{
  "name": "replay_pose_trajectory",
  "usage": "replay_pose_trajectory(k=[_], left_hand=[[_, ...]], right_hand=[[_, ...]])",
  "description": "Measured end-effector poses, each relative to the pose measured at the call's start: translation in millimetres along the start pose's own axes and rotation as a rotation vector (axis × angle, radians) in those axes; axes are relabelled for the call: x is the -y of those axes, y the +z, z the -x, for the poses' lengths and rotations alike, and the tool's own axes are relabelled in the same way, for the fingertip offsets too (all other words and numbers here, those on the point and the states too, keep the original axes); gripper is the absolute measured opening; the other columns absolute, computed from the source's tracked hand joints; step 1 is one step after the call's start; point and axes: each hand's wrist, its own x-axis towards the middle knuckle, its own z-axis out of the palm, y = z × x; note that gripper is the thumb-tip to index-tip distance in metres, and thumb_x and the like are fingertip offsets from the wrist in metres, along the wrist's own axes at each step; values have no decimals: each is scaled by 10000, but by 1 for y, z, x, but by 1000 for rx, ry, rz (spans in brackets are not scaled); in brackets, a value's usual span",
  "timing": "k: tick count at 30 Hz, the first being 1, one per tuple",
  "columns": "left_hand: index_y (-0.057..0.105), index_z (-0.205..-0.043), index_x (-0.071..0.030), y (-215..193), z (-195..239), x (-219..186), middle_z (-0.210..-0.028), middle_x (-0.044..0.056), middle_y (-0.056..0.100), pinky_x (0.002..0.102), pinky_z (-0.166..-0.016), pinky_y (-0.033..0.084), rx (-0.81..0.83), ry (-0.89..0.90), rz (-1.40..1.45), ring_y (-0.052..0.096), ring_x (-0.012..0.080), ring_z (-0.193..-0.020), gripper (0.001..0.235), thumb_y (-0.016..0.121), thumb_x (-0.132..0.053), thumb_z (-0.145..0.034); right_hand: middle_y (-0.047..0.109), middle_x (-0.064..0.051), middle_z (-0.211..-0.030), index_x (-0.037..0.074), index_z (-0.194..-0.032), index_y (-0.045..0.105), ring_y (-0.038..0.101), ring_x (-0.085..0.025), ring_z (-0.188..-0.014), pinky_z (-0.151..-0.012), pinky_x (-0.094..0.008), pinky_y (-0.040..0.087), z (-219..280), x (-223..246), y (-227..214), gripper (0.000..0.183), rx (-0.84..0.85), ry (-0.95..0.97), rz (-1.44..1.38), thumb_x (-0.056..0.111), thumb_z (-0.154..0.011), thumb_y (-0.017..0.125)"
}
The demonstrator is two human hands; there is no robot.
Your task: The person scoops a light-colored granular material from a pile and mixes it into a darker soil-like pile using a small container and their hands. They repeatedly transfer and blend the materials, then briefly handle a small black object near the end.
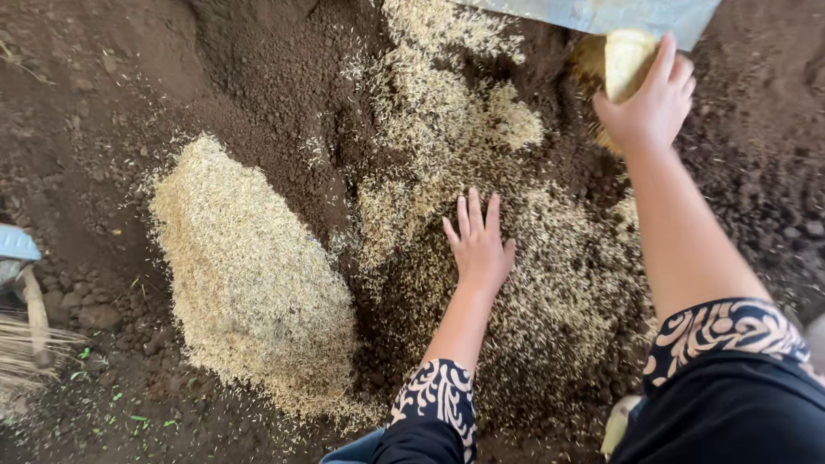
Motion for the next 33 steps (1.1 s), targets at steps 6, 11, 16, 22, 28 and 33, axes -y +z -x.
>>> replay_pose_trajectory(k=[6, 11, 16, 22, 28, 33], left_hand=[[217, -1589, -187, -3, -7, -3, -1682, 187, 56, 678, -1173, 13, 120, -45, -60, 27, 355, -1552, 868, 677, -390, -882], [230, -1614, -220, 4, -5, 1, -1695, 168, 64, 682, -1200, 20, 93, -29, -28, 46, 353, -1566, 854, 666, -406, -904], [222, -1597, -204, -1, -11, 0, -1694, 164, 46, 672, -1187, 10, 134, -42, -6, 25, 336, -1561, 867, 673, -397, -883], [202, -1615, -203, -5, 5, -2, -1715, 168, -20, 627, -1231, -32, 89, -39, 196, -25, 342, -1579, 855, 662, -404, -923], [38, -1630, -148, 6, 29, 1, -1689, 200, -167, 609, -1216, -58, -50, -316, 415, -115, 395, -1563, 929, 630, -411, -963], [2, -1645, -147, 21, 49, 10, -1701, 194, -140, 579, -1239, 11, -116, -389, 558, -102, 395, -1571, 920, 564, -466, -990]], right_hand=[[464, -200, -1434, 95, -1619, 308, 433, -433, -1336, -1067, -587, 393, -54, 7, 61, 1027, -39, -316, 164, 379, -793, 849], [463, -253, -1472, 101, -1571, 342, 418, -486, -1348, -1016, -654, 396, -72, 21, 98, 1059, 150, -351, 305, 394, -700, 867], [374, -318, -1543, 201, -1702, 280, 392, -584, -1296, -966, -699, 433, -81, 14, 81, 1124, 376, -262, 157, 301, -717, 812], [355, -314, -1498, 281, -1665, 195, 371, -541, -1337, -1029, -668, 437, -8, 1, 37, 1118, 603, 5, -19, 292, -722, 794], [419, -263, -1431, 279, -1649, 199, 447, -467, -1271, -1024, -614, 450, 74, 62, -43, 1067, 619, 29, -99, 293, -725, 732], [476, -257, -1331, 182, -1616, 244, 482, -462, -1193, -983, -578, 472, 123, 125, -107, 1063, 427, -218, -62, 298, -694, 759]])
